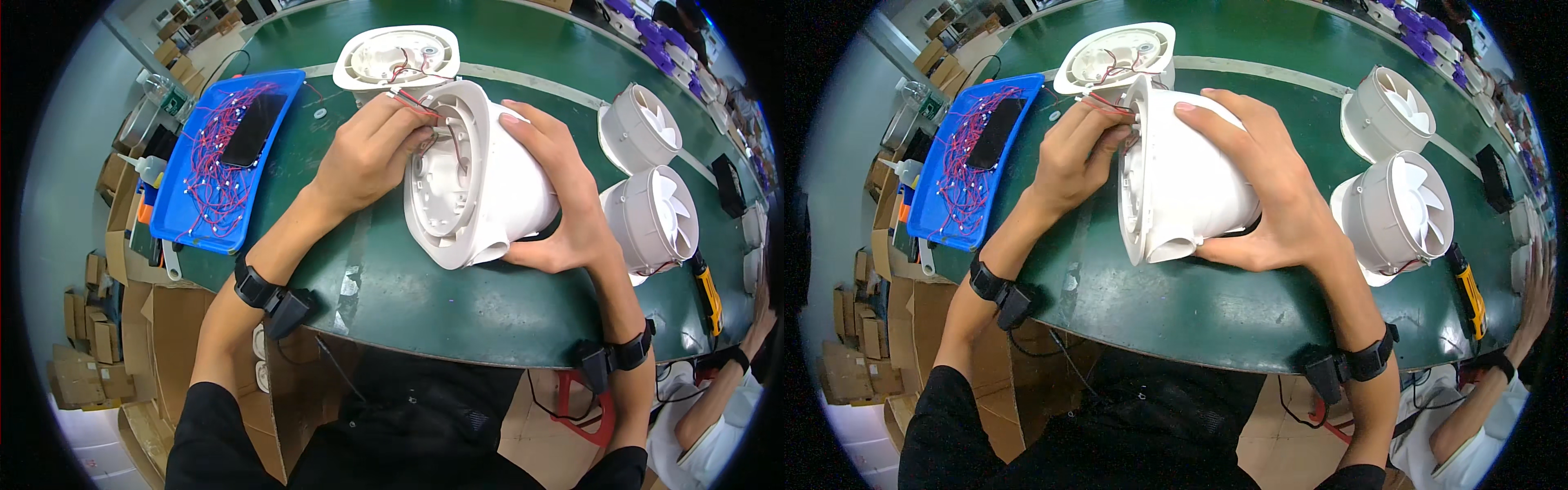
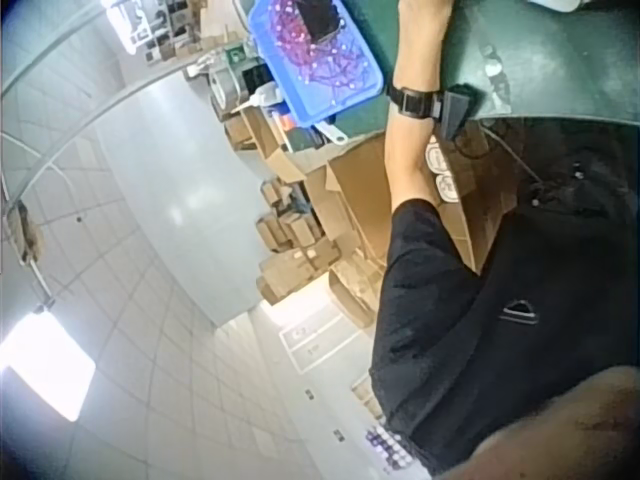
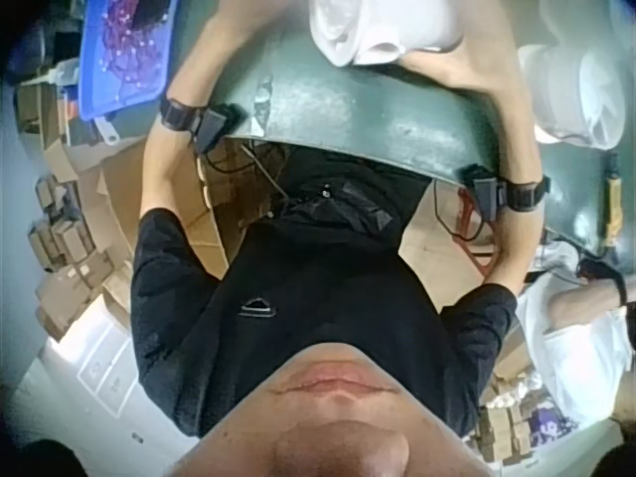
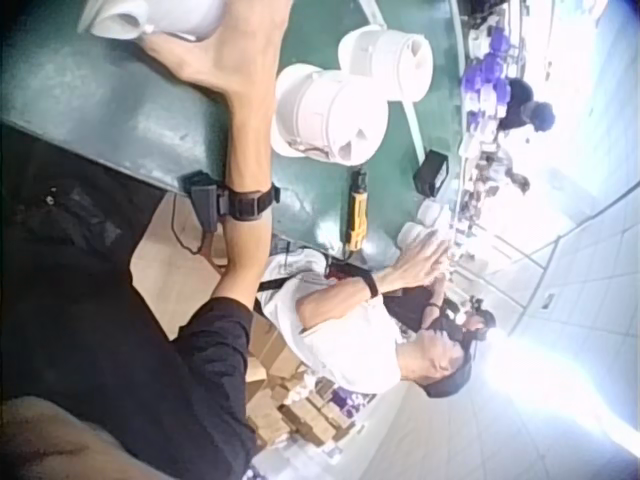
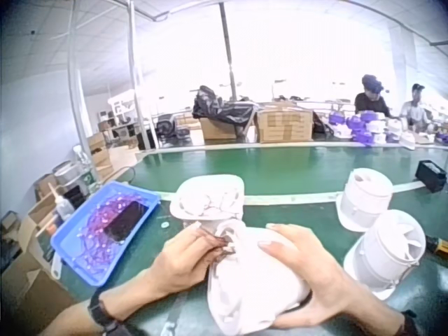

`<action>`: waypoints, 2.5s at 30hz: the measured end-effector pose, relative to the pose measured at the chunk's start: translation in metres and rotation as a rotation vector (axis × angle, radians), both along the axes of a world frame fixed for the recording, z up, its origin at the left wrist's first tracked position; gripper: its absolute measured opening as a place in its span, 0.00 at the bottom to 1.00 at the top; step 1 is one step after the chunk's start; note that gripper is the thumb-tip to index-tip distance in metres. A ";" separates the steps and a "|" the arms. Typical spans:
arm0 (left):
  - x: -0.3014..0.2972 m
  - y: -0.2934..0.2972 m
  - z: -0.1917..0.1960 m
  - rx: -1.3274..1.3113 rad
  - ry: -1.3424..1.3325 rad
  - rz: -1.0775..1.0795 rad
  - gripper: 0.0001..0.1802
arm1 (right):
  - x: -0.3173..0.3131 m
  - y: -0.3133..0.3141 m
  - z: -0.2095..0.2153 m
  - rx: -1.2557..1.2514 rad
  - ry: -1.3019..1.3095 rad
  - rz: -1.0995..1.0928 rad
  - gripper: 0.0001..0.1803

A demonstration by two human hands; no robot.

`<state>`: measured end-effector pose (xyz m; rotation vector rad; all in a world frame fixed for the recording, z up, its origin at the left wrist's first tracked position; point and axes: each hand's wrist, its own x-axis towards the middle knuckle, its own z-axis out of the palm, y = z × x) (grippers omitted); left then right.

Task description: The person assembles white plastic fan units on a green workbench. They retrieve fan housings from a cardboard box, connect red and black wires to internal components, and fit the fan blades into the housings. The person handles the units one at a time, inspecting the internal wiring and rotating the blades before placing the completed units back into the box.

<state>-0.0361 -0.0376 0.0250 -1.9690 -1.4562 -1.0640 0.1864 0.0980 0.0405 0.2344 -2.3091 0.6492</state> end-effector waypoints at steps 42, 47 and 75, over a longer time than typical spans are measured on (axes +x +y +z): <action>0.002 -0.047 0.048 -0.825 -1.340 -0.057 0.10 | -0.008 -0.035 -0.006 0.600 0.178 -0.251 0.29; 0.011 -0.046 0.030 -0.456 -0.859 0.026 0.11 | -0.005 -0.027 -0.002 0.280 0.085 -0.133 0.38; 0.001 -0.032 -0.001 -0.186 -0.447 0.078 0.14 | -0.017 -0.016 -0.019 0.093 0.088 -0.033 0.47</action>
